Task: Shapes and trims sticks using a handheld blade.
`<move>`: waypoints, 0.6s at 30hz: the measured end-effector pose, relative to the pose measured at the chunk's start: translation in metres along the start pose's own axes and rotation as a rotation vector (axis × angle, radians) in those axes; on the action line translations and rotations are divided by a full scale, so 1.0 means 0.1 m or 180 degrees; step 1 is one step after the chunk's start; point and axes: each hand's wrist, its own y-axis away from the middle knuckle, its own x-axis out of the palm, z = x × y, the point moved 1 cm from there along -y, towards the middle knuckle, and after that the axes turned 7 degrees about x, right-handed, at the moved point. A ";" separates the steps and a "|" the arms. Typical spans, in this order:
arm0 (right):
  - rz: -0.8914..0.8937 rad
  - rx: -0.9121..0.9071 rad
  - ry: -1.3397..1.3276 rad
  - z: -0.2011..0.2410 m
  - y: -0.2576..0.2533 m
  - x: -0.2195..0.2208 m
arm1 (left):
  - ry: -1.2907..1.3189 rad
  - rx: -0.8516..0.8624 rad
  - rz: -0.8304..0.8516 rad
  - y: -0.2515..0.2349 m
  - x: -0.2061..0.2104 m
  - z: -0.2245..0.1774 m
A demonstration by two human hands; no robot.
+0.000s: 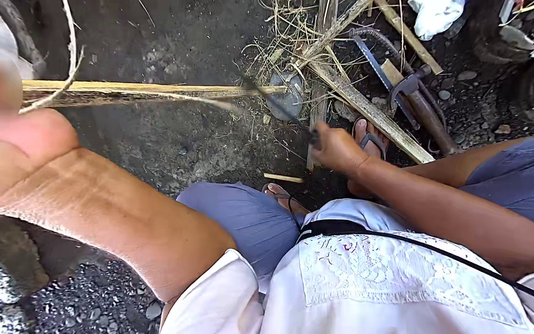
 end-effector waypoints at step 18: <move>-0.1681 -0.0901 -0.0041 -0.10 -0.30 -0.80 | 0.1683 0.0377 -0.0868 0.26 -0.72 -0.39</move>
